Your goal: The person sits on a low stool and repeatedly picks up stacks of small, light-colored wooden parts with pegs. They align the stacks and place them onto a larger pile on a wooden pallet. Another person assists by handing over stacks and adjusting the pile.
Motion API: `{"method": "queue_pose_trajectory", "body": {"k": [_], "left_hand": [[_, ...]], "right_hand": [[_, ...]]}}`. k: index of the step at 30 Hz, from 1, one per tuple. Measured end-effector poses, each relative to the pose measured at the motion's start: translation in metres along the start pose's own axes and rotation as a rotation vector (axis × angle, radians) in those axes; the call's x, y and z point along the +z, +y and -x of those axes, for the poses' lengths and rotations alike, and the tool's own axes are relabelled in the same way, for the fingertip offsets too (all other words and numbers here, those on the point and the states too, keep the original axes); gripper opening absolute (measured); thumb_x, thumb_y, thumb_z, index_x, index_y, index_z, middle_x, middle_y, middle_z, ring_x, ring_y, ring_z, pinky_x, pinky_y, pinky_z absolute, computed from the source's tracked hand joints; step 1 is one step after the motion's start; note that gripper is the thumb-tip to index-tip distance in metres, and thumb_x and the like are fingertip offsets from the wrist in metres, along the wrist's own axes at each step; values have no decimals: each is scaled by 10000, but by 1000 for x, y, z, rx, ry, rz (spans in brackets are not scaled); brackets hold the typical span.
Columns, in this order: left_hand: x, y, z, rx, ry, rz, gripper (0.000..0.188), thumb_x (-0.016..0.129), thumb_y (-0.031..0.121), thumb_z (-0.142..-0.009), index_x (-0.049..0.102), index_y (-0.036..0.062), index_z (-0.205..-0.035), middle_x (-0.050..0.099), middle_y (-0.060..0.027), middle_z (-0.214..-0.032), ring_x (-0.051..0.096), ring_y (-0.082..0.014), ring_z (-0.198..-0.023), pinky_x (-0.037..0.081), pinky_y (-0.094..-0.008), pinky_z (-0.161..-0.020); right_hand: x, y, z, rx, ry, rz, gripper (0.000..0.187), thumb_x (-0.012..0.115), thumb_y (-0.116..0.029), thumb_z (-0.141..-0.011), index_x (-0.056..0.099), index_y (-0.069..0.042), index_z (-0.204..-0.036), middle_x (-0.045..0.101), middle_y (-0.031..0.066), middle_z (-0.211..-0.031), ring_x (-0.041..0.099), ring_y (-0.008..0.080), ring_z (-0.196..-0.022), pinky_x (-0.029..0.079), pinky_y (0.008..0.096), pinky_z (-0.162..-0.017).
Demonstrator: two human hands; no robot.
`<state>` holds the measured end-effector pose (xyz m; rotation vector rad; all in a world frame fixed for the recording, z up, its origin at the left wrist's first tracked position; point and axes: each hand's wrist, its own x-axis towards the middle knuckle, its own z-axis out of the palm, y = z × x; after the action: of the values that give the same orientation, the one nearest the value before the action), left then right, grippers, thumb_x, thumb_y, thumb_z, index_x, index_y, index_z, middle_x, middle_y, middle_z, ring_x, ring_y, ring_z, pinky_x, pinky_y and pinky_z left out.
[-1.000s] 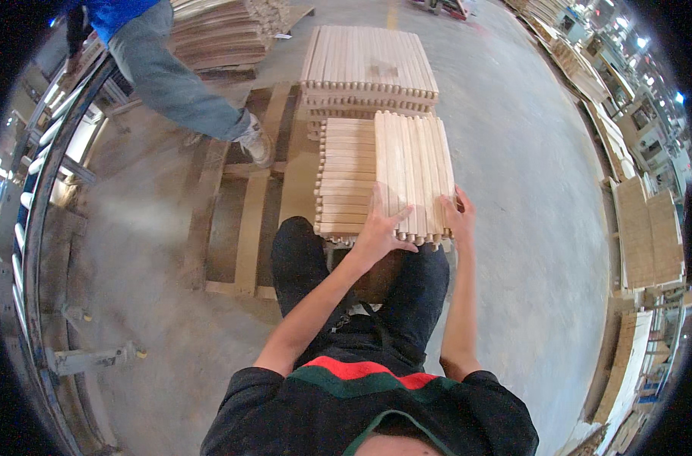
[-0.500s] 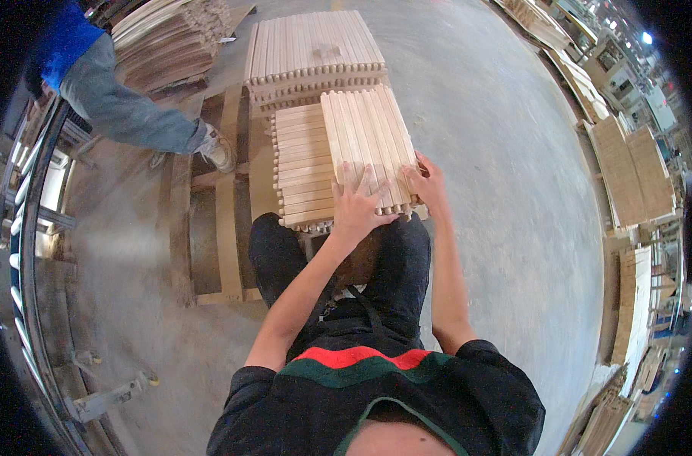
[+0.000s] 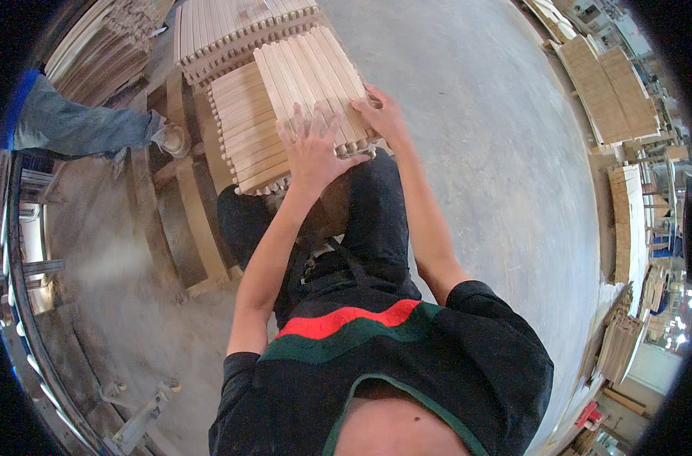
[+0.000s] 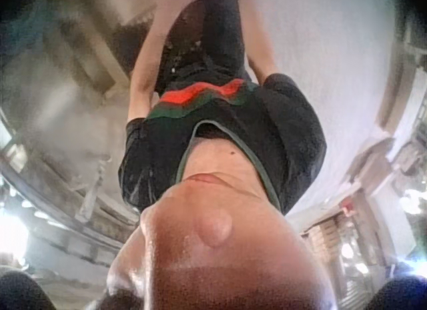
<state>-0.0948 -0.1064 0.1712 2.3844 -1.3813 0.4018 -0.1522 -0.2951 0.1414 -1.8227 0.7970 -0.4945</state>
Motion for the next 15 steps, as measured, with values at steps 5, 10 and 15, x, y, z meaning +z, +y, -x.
{"method": "queue_pose_trajectory", "body": {"k": [5,10,15], "left_hand": [[2,6,-10,20,-37,-96,898,596,807,-677,558,239,-1371,482,-117,-1451,358,-476,-1357,186,-698,-1073],[16,-3,-4,38,44,68,874,611,774,-694,576,196,-1348,510,-115,-1425,369,-456,-1350,175,-682,-1086],[0,0,5,22,72,157,799,674,671,-726,592,145,-1323,475,-146,-1446,354,-412,-1373,172,-657,-1123]], "right_hand": [[-2,6,-7,-87,19,-13,658,781,-352,-782,579,-32,-1321,643,171,-1218,629,261,-1076,492,373,-932],[5,18,-6,-65,9,-117,560,741,-257,-834,577,-27,-1317,665,119,-1163,623,183,-1022,502,320,-888],[6,42,-22,-135,43,-93,513,699,-229,-880,562,-46,-1340,654,119,-1170,621,167,-1001,520,320,-834]]}}
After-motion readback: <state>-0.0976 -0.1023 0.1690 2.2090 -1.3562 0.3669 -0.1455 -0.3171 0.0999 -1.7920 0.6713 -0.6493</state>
